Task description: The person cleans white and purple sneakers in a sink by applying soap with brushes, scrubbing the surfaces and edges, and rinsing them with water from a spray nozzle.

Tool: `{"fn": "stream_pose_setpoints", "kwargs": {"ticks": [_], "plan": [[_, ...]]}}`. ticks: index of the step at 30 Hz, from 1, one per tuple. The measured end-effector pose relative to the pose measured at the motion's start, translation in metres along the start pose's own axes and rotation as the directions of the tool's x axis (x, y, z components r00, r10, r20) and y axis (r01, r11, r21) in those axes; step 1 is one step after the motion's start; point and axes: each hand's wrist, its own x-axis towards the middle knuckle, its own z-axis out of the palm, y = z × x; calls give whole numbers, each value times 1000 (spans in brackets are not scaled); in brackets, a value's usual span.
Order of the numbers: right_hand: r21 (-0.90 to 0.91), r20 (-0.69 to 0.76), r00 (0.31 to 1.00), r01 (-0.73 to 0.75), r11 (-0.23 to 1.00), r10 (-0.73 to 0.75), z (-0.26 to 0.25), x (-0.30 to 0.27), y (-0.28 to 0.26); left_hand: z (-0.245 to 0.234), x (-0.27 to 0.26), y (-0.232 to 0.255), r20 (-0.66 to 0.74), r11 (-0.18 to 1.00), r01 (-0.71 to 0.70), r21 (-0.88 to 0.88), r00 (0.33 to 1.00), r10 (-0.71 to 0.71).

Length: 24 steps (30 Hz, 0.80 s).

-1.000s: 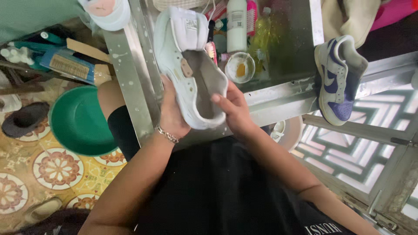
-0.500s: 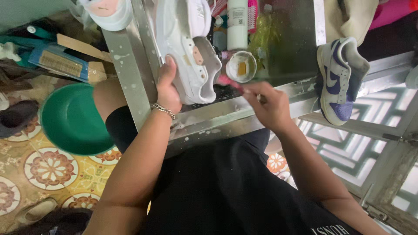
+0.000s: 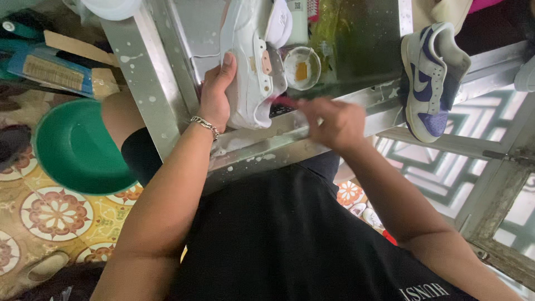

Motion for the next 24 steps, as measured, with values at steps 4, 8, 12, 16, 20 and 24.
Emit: {"fn": "stream_pose_setpoints", "kwargs": {"ticks": [4,8,12,16,20,24], "plan": [[29,-58,998,19,999,-17,2,5,-4,3,-2,10,-11,999,37,23,999,-37],[-36,6,1000,-5,999,5,2,6,3,2,5,4,40,999,35,-19,999,-34],[42,-55,998,-20,999,22,8,11,-3,5,-3,14,-50,991,126,37,991,-124],[36,24,1000,-14,999,13,14,11,-1,7,1,14,50,994,101,-35,994,-99],[8,-50,998,-48,999,48,16,16,-4,6,1,12,7,993,117,-31,993,-117],[37,136,988,-83,996,78,22,0,-7,7,5,12,42,988,114,-99,993,-111]]}}
